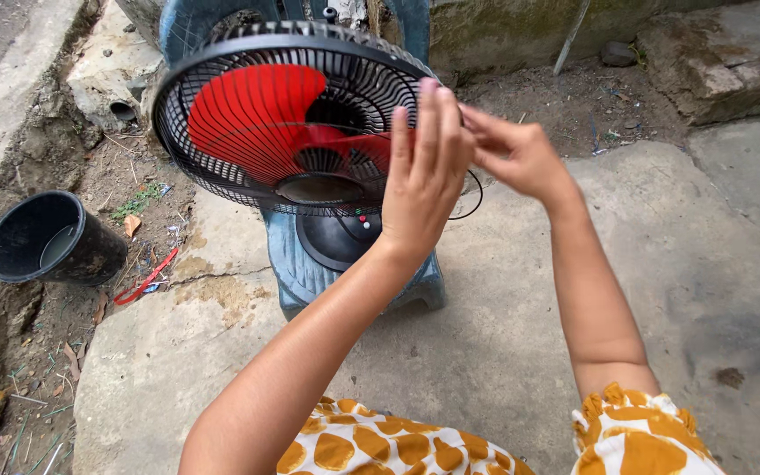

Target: The person disassembles an electric fan by removing the front grille, then unscrewing and removing the fan blades and the rear grille.

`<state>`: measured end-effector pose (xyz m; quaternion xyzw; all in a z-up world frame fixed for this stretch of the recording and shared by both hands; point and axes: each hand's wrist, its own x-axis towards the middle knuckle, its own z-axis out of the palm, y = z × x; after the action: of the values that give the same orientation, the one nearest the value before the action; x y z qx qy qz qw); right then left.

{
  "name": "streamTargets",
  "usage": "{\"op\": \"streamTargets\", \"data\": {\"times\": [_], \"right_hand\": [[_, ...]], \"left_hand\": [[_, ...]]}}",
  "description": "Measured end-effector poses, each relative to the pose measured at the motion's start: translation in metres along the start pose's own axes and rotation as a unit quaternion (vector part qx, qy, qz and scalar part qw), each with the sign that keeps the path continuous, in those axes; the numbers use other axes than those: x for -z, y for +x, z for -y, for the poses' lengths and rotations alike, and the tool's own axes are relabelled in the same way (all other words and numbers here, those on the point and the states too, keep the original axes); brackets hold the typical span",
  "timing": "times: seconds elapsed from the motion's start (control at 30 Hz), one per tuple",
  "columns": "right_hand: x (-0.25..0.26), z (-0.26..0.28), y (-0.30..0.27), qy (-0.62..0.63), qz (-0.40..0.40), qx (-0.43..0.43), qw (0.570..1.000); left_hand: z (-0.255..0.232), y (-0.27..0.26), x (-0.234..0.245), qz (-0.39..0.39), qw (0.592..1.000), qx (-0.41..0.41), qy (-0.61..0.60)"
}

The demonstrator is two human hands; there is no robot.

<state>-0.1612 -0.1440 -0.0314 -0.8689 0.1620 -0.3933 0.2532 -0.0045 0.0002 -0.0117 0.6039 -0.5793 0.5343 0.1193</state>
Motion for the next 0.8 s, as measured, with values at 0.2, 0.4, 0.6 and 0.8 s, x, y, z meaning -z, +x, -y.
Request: {"op": "streamTargets", "data": {"times": [0.2,0.4,0.6,0.8], "right_hand": [[-0.032,-0.039,-0.014,0.047,-0.047,-0.030,0.997],[-0.034,-0.029,-0.009,-0.116,-0.063,0.011,0.991],[-0.031,-0.028,-0.008,-0.170,-0.061,0.082,0.980],[-0.034,-0.032,-0.013,-0.160,-0.052,0.059,0.984]], "left_hand": [[-0.017,-0.029,-0.007,-0.011,0.997,-0.072,0.032],[-0.027,-0.030,-0.025,-0.035,0.996,-0.036,0.077],[-0.023,-0.023,-0.033,-0.054,0.995,-0.084,0.014],[-0.017,-0.011,-0.036,-0.057,0.992,-0.096,-0.061]]}}
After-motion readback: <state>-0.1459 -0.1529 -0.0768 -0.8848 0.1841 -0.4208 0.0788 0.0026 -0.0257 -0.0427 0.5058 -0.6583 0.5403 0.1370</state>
